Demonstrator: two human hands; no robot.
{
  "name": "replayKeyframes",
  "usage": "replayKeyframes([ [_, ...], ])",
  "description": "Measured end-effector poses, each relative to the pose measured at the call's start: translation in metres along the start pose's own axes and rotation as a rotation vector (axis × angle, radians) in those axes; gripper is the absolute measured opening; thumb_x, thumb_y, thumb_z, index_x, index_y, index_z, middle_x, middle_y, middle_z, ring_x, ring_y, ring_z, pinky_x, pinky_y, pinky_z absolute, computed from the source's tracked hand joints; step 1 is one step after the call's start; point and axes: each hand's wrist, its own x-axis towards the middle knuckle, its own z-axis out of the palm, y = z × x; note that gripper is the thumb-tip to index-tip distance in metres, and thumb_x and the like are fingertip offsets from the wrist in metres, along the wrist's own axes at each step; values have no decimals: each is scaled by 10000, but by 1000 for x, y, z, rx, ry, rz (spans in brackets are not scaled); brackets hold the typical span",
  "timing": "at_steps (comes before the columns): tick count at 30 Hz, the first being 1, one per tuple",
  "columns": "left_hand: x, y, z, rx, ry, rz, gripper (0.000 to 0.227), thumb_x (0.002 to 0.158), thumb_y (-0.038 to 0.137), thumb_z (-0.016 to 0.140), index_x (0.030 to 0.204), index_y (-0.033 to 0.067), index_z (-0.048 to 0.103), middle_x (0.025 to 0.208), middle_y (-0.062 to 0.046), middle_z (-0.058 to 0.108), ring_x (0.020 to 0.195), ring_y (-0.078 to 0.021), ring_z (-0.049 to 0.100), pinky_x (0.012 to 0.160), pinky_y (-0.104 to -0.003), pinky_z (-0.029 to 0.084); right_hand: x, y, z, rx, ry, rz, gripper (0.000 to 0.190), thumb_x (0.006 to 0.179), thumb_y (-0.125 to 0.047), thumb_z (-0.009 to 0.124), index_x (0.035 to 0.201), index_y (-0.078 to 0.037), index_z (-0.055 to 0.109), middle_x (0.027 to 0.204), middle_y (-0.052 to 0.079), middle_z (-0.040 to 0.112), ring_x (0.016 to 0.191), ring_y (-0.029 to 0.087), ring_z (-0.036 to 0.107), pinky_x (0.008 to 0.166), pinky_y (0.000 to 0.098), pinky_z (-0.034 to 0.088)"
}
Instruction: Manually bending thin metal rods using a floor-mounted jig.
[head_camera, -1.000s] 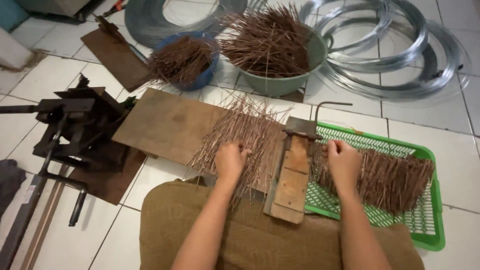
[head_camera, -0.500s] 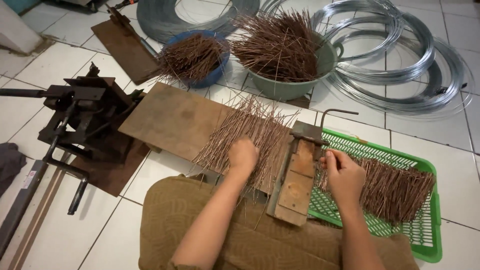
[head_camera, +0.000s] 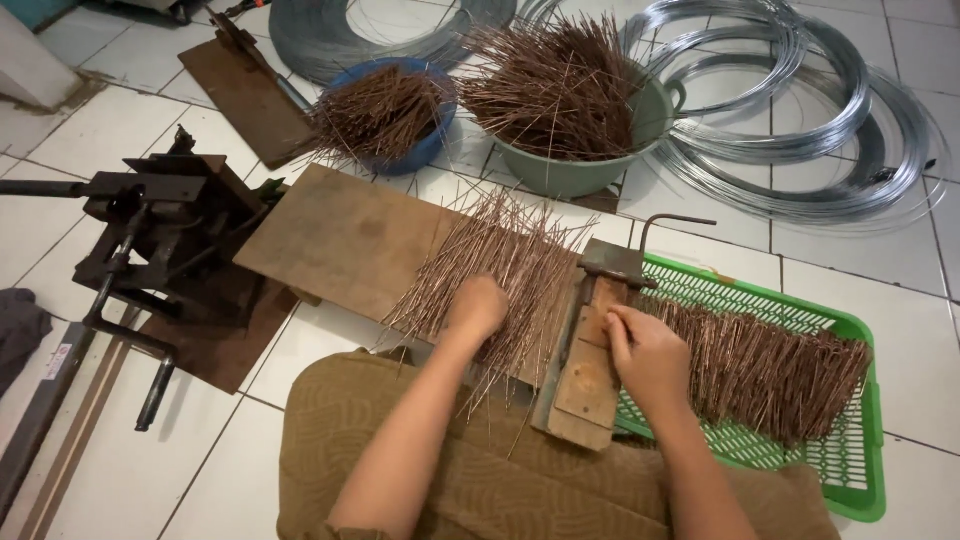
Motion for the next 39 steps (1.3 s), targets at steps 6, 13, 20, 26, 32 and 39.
replayKeyframes([
  [6,-35,51,-67,-263,7,-11,335,1033,135,387,1156,-132,548,990,-331,676,1025,-521,677,799,-586,552,2,-5,-3,66,-1,9,158,1014,-231,680,1051,-144,807,923,55,790,904,233,758,807,334,599],
  [13,-4,54,-74,-923,197,-38,276,1081,236,352,1035,86,579,648,43,408,469,-53,424,400,-168,379,6,-4,-8,116,-39,38,166,1013,-223,670,1062,-145,808,914,63,794,901,246,761,828,348,596],
  [20,-64,167,-94,-1385,171,247,155,1103,277,354,1154,154,434,704,69,408,519,-26,401,446,-125,313,18,-6,-43,217,11,161,142,1046,-164,674,1073,-117,805,882,96,785,880,277,752,795,384,582],
  [26,-54,177,-19,-1220,128,684,97,1121,214,361,1139,132,409,697,19,475,558,-60,459,529,-174,369,25,-8,-67,300,46,218,142,1067,-133,655,1064,-77,785,822,87,775,788,249,750,699,343,572],
  [32,-48,163,-1,-1168,81,666,116,1106,144,392,1178,79,457,740,-27,548,652,-101,552,614,-216,469,25,1,-58,336,33,220,127,1041,-136,672,1044,-98,793,794,80,774,760,241,754,669,346,571],
  [39,-55,166,-28,-1519,-32,368,223,1101,111,400,1314,122,339,1055,-166,707,837,-160,729,763,-233,595,32,-20,-63,739,-365,528,383,1084,-302,497,1272,-83,748,1031,213,778,941,330,743,863,468,567],
])
